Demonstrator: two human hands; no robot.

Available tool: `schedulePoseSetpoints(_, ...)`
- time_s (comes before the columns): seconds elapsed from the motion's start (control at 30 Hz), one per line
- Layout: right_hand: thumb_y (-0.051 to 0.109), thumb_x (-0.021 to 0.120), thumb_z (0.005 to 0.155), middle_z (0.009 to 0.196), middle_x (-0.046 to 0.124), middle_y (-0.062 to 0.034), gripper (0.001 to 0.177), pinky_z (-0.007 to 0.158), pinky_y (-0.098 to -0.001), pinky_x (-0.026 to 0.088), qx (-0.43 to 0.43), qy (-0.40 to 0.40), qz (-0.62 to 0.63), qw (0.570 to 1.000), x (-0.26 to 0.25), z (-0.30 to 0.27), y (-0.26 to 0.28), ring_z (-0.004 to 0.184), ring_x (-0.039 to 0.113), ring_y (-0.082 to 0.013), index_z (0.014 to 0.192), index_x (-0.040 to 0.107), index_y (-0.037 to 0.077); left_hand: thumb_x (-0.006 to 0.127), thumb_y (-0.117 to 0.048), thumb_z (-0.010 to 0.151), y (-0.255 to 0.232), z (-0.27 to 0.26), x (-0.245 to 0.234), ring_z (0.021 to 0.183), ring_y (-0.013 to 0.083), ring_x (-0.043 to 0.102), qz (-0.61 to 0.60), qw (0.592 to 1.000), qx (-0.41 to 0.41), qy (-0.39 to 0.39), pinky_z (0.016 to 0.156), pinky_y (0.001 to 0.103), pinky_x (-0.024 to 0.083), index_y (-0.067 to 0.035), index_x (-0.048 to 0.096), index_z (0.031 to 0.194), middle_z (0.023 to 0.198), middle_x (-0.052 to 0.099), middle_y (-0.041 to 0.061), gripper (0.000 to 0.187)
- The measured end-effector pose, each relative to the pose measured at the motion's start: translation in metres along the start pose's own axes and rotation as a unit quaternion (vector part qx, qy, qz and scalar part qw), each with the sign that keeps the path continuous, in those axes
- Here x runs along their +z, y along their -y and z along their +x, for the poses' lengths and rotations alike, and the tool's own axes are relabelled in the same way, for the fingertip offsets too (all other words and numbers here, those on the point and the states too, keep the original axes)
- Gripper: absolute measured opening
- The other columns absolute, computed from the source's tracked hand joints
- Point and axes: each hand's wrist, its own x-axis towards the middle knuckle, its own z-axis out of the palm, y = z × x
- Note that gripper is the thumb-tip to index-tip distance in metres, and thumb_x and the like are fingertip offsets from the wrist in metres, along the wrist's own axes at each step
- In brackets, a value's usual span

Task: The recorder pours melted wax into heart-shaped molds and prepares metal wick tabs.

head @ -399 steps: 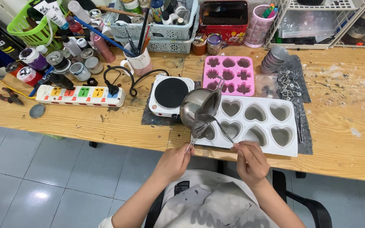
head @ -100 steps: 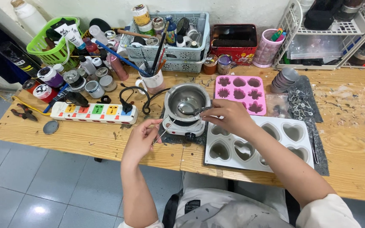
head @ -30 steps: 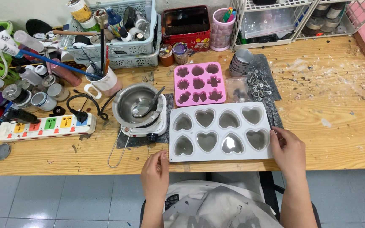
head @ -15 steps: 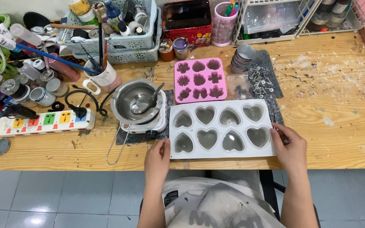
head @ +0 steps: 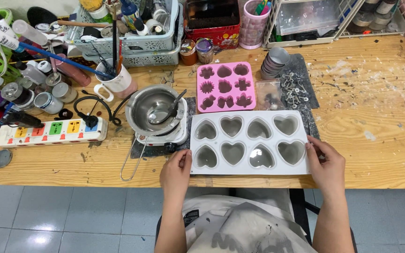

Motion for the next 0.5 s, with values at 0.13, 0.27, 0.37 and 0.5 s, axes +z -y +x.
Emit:
schedulePoseSetpoints(0.13, 0.010, 0.070, 0.100, 0.080, 0.068, -0.0046, 0.025, 0.061, -0.0263, 0.050, 0.025, 0.011, -0.059, 0.998, -0.002, -0.004, 0.007, 0.070, 0.058, -0.0071, 0.123, 0.075, 0.006, 0.066, -0.033, 0.095, -0.003, -0.005, -0.001, 0.068, 0.0162, 0.069, -0.010, 1.000, 0.007, -0.006, 0.063, 0.031, 0.052, -0.015, 0.077, 0.105, 0.083, 0.074, 0.003, 0.023)
schedulePoseSetpoints(0.27, 0.010, 0.069, 0.100, 0.083, 0.066, -0.0058, 0.025, 0.063, -0.0264, 0.050, 0.002, 0.006, -0.032, 0.999, -0.004, -0.004, 0.019, 0.071, 0.057, -0.0091, 0.125, 0.074, 0.006, 0.065, -0.027, 0.096, -0.010, -0.013, -0.001, 0.067, 0.0143, 0.067, -0.023, 0.994, 0.065, -0.088, 0.061, 0.030, 0.050, -0.013, 0.074, 0.107, 0.084, 0.069, 0.001, 0.020)
schedulePoseSetpoints(0.37, 0.009, 0.069, 0.099, 0.084, 0.063, -0.0061, 0.025, 0.062, -0.0266, 0.050, -0.025, -0.011, -0.060, 0.998, -0.009, 0.001, 0.032, 0.070, 0.058, -0.0109, 0.124, 0.074, 0.008, 0.066, -0.021, 0.095, -0.019, -0.017, -0.002, 0.064, 0.0141, 0.063, -0.045, 0.984, 0.124, -0.118, 0.058, 0.030, 0.049, -0.011, 0.072, 0.107, 0.080, 0.064, 0.002, 0.016)
schedulePoseSetpoints(0.5, 0.007, 0.071, 0.098, 0.085, 0.063, -0.0061, 0.024, 0.060, -0.0270, 0.049, -0.056, -0.011, -0.086, 0.995, -0.017, 0.018, 0.048, 0.069, 0.058, -0.0126, 0.121, 0.075, 0.009, 0.070, -0.016, 0.094, -0.038, -0.011, -0.002, 0.063, 0.0139, 0.061, -0.067, 0.971, 0.222, -0.056, 0.057, 0.029, 0.049, -0.010, 0.070, 0.102, 0.078, 0.063, 0.002, 0.011)
